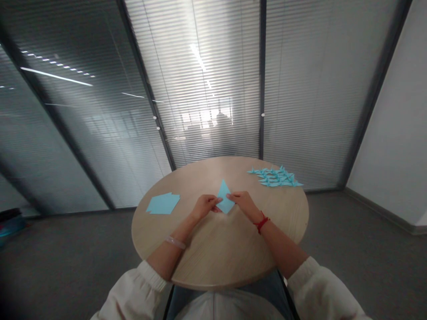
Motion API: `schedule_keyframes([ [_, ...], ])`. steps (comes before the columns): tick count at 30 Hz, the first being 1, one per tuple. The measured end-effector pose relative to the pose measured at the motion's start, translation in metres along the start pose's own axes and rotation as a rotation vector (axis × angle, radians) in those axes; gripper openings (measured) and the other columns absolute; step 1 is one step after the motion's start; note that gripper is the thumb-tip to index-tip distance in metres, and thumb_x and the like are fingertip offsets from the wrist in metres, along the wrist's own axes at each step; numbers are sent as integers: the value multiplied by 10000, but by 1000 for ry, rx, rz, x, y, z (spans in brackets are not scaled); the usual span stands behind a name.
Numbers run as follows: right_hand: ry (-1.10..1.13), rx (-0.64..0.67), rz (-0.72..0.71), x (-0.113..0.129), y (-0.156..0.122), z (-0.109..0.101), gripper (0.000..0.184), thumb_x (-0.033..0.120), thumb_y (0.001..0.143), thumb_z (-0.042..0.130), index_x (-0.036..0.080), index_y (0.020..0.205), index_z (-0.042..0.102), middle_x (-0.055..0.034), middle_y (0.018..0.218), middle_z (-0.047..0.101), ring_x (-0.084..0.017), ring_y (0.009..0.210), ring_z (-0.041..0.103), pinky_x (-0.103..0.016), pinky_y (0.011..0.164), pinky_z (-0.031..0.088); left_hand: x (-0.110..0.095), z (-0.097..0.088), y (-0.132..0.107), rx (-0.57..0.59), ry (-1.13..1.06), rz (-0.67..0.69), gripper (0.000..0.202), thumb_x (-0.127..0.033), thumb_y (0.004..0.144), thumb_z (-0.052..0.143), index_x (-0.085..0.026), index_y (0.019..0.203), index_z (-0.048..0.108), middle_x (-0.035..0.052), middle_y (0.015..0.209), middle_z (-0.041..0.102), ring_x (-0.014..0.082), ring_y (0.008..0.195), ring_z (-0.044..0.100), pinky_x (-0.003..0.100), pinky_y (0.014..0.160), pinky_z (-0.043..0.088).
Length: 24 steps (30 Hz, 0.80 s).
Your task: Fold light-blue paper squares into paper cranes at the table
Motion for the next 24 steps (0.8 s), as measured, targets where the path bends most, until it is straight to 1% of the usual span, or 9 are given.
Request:
schedule_keyframes([
  [5, -81, -45, -26, 1, 1, -4, 515, 613, 713, 531, 124, 572, 613, 6, 503, 479, -132, 549, 444, -224, 492, 315, 1, 1, 0, 9, -8, 5, 405, -526, 708, 630, -127, 648, 598, 36, 571, 651, 138, 526, 616, 241, 558, 494],
  [9, -89, -80, -41, 0, 1, -7, 499, 595, 727, 526, 129, 572, 612, 5, 511, 487, -136, 559, 451, -223, 495, 319, 3, 2, 2, 34, -58, 21, 421, -546, 694, 634, -128, 663, 592, 45, 606, 664, 147, 554, 630, 252, 581, 505],
  [12, -84, -80, -28, -2, 2, -7, 486, 584, 726, 536, 129, 576, 619, 2, 526, 506, -139, 566, 465, -225, 507, 341, 4, 3, 2, 46, -72, 18, 410, -535, 702, 635, -129, 666, 587, 51, 603, 668, 149, 558, 637, 255, 591, 510],
  [15, -39, -71, -19, -2, 3, -6, 476, 577, 725, 541, 127, 603, 636, -5, 549, 538, -145, 576, 489, -230, 529, 377, 2, 2, 2, 19, -40, 32, 396, -520, 724, 623, -131, 658, 587, 50, 584, 666, 144, 541, 634, 254, 587, 512],
  [19, 75, -56, -11, -2, 3, -4, 452, 565, 709, 558, 126, 691, 669, -25, 640, 606, -159, 623, 542, -246, 584, 432, -3, -5, 1, -45, -21, 72, 378, -496, 757, 596, -136, 644, 585, 47, 567, 664, 136, 518, 622, 248, 572, 510],
  [21, 82, -56, -13, -2, 4, -4, 440, 553, 701, 570, 127, 702, 677, -36, 657, 625, -162, 627, 558, -254, 599, 441, -5, -8, 1, -75, -28, 76, 368, -485, 766, 590, -139, 642, 580, 43, 561, 662, 136, 508, 617, 250, 566, 508],
  [24, 39, -69, -23, -3, 5, -5, 424, 534, 709, 570, 127, 684, 683, -37, 621, 626, -161, 602, 564, -255, 591, 436, -6, -11, 1, -93, -18, 72, 370, -486, 770, 581, -143, 635, 573, 43, 561, 662, 133, 499, 610, 248, 554, 500],
])
Point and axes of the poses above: each hand's wrist, its own y-axis towards the middle knuckle, its own z-axis out of the palm, x = y × z, the point moved 6 cm from there along y, towards the middle knuckle
